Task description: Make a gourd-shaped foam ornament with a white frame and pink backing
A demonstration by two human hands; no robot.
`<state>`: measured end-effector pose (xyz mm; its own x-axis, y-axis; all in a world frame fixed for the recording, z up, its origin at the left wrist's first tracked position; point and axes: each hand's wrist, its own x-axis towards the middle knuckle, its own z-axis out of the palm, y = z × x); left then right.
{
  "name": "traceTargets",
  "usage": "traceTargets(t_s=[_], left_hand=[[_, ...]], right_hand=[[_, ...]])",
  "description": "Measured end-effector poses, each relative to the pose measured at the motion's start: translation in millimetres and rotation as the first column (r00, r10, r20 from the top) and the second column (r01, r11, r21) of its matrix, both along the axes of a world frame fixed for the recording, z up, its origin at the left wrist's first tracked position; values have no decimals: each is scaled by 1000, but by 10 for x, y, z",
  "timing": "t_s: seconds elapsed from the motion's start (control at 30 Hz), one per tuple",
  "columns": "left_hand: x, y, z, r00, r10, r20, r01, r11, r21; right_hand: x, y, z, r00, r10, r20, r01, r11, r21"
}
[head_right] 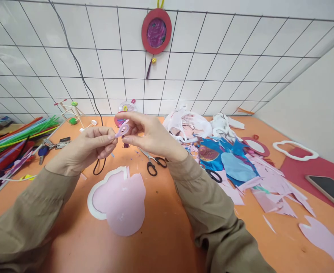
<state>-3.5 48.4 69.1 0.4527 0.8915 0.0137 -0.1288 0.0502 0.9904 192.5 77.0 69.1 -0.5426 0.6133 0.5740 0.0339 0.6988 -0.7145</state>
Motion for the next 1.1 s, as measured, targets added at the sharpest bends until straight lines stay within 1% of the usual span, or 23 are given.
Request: traceTargets(t_s=[0.07,0.17,0.27,0.4,0.5,0.57,0.63,0.67,0.7,0.73,0.77,0.8,0.83,0.93,1.0,1.1], left_hand=[[9,-19,17,1000,-5,-1,5,1000,7],[41,-53,32,1000,-12,-2,12,1000,-7],[70,-74,25,1000,-22,16,22,999,-28],[95,-78,2,996,-64,61,67,997,-50],[112,-74,-13,985,-139,99,147,986,-75],[122,-74,-16,983,-154,96,161,985,-69],[134,-86,-7,993,-104,50,105,995,-1],[141,-99,4,999,-52,4,51,996,69],[150,-118,19,998,19,-57,-10,987,163],[158,-142,37,988,104,-117,-69,960,272],[167,-169,58,966,190,-175,-112,918,380],[176,-197,81,939,264,-221,-134,872,471],[184,-224,102,919,308,-247,-137,836,531],[197,-280,144,895,332,-298,-102,802,589],[200,-291,145,869,379,-319,-104,769,631],[212,-305,131,788,522,-326,-138,665,733]], right_hand=[[-35,12,-29,998,50,-36,-52,995,-81],[-68,16,-40,995,83,-64,-89,991,-97],[-68,1,-14,995,80,-57,-86,991,-107],[-54,-24,13,997,62,-50,-65,996,-59],[-54,-34,8,994,100,-54,-101,995,-8],[-60,-34,-1,992,112,-54,-111,994,12],[-71,-28,-12,995,88,-53,-87,996,20],[-76,-24,-17,996,65,-55,-65,998,17],[-81,-22,-20,997,45,-63,-44,999,14],[-86,-21,-22,997,29,-73,-28,1000,11],[-88,-23,-21,996,19,-86,-18,1000,9],[-89,-27,-19,995,18,-101,-17,1000,11],[-88,-33,-15,993,22,-116,-21,1000,13],[-83,-46,-5,989,47,-143,-47,999,3],[-86,-46,-10,984,85,-158,-87,996,-8],[-105,-55,-28,975,128,-180,-136,990,-32]])
